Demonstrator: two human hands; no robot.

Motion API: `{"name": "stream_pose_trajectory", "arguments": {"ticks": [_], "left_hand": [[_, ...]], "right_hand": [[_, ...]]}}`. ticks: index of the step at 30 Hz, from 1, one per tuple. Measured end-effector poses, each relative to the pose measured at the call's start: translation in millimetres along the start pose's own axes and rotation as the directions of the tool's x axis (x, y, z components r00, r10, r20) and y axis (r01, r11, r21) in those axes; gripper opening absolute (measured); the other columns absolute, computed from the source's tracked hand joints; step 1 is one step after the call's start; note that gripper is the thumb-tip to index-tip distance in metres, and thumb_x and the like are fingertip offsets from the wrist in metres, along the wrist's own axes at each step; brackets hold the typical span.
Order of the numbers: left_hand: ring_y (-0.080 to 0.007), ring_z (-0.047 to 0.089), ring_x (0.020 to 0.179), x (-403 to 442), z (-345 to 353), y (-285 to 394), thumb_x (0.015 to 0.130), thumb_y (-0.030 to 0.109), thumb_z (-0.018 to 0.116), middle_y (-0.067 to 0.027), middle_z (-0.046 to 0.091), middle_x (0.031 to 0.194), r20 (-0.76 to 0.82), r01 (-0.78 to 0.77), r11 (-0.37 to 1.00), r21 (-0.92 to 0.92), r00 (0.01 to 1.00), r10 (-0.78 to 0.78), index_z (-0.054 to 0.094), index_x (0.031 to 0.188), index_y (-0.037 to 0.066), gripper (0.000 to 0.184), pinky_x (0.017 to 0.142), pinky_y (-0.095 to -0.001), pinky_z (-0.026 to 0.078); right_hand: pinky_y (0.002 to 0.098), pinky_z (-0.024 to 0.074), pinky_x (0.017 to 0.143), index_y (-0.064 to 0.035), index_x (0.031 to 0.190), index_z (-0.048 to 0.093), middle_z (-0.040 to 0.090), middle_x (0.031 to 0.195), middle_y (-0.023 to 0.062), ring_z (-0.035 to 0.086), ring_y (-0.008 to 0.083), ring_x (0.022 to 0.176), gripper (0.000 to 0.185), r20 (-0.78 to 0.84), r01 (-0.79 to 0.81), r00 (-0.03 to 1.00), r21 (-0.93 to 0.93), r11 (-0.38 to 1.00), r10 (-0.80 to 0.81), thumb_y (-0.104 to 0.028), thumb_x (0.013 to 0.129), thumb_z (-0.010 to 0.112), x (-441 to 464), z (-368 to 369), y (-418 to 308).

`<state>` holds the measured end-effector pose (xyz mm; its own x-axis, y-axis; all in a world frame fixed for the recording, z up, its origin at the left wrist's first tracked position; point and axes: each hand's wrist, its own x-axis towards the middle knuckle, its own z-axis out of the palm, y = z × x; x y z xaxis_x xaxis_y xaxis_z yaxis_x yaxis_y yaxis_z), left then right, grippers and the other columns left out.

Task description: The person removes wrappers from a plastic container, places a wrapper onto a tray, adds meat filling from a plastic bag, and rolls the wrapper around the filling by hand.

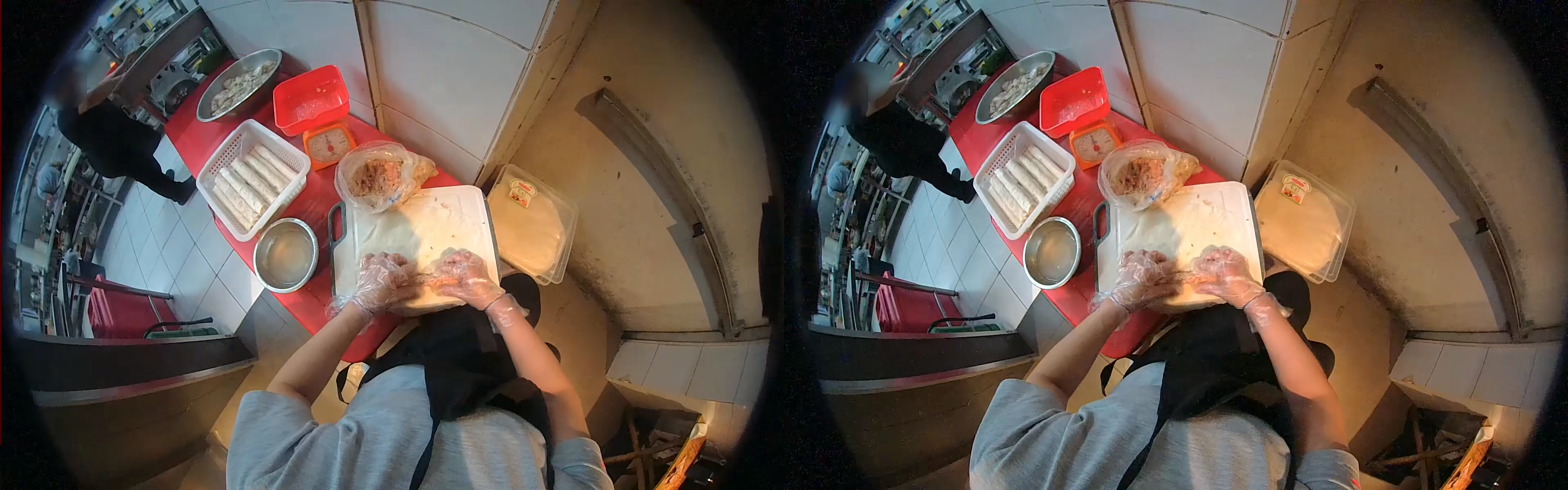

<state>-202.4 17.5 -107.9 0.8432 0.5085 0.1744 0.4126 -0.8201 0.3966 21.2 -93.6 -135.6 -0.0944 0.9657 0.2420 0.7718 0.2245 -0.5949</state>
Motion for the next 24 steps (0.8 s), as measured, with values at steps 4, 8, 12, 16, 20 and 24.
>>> {"name": "stream_pose_trajectory", "arguments": {"ticks": [4,8,12,16,20,24], "left_hand": [[-0.0235,0.062,0.093,6.6,12.6,-0.3,0.074,0.035,0.072,0.0005,0.069,0.099,0.097,0.004,0.982,-0.187,0.995,0.015,0.075,0.092,0.023,0.022,0.084,-0.0462,0.039],[-0.0233,0.063,0.090,3.5,40.3,-6.3,0.073,0.031,0.072,0.0013,0.071,0.100,-0.096,-0.101,0.990,-0.099,0.991,0.092,0.075,0.091,0.024,0.020,0.084,-0.0455,0.039],[-0.0232,0.063,0.089,7.3,45.9,-4.7,0.072,0.028,0.073,0.0020,0.071,0.099,-0.037,-0.071,0.997,-0.043,0.997,0.069,0.074,0.095,0.024,0.024,0.085,-0.0455,0.040],[-0.0254,0.062,0.094,10.5,21.5,11.7,0.073,0.026,0.071,-0.0016,0.071,0.103,0.019,-0.041,0.996,-0.080,0.999,0.043,0.073,0.106,0.025,0.033,0.088,-0.0461,0.039],[-0.0251,0.062,0.094,11.4,36.3,14.1,0.073,0.025,0.071,-0.0022,0.071,0.098,-0.046,-0.088,0.996,0.027,0.995,0.089,0.073,0.104,0.023,0.031,0.088,-0.0475,0.039],[-0.0240,0.063,0.091,16.2,55.0,9.9,0.073,0.020,0.069,-0.0022,0.071,0.091,-0.074,-0.069,0.998,-0.003,0.995,0.069,0.074,0.096,0.021,0.024,0.089,-0.0465,0.039]], "right_hand": [[0.0405,0.0459,0.086,-0.0150,0.099,0.073,0.063,0.086,0.0058,0.060,0.0282,0.090,0.032,-0.027,0.009,1.000,0.170,0.985,-0.004,-0.027,0.071,0.081,-2.6,2.0,7.0],[0.0398,0.0474,0.079,-0.0141,0.102,0.073,0.063,0.084,0.0074,0.058,0.0284,0.088,0.035,-0.008,-0.081,0.997,0.032,0.996,0.081,-0.022,0.069,0.081,3.0,-0.6,-4.6],[0.0416,0.0474,0.078,-0.0204,0.100,0.073,0.061,0.082,0.0059,0.059,0.0284,0.085,0.035,-0.060,0.013,0.998,-0.056,0.998,-0.017,-0.023,0.066,0.081,7.4,-0.1,-11.1],[0.0407,0.0474,0.078,-0.0207,0.102,0.072,0.061,0.087,0.0052,0.058,0.0279,0.087,0.037,-0.070,0.049,0.996,-0.060,0.997,-0.053,-0.022,0.066,0.080,2.2,-3.0,-3.8],[0.0400,0.0472,0.080,-0.0211,0.104,0.071,0.060,0.097,0.0036,0.058,0.0270,0.091,0.040,-0.018,0.035,0.999,-0.202,0.979,-0.039,-0.021,0.065,0.080,-7.4,-16.2,-6.5],[0.0397,0.0474,0.080,-0.0188,0.100,0.073,0.061,0.094,0.0035,0.059,0.0271,0.089,0.036,-0.056,0.041,0.997,-0.097,0.994,-0.046,-0.019,0.064,0.081,-12.4,-10.7,8.6]]}}
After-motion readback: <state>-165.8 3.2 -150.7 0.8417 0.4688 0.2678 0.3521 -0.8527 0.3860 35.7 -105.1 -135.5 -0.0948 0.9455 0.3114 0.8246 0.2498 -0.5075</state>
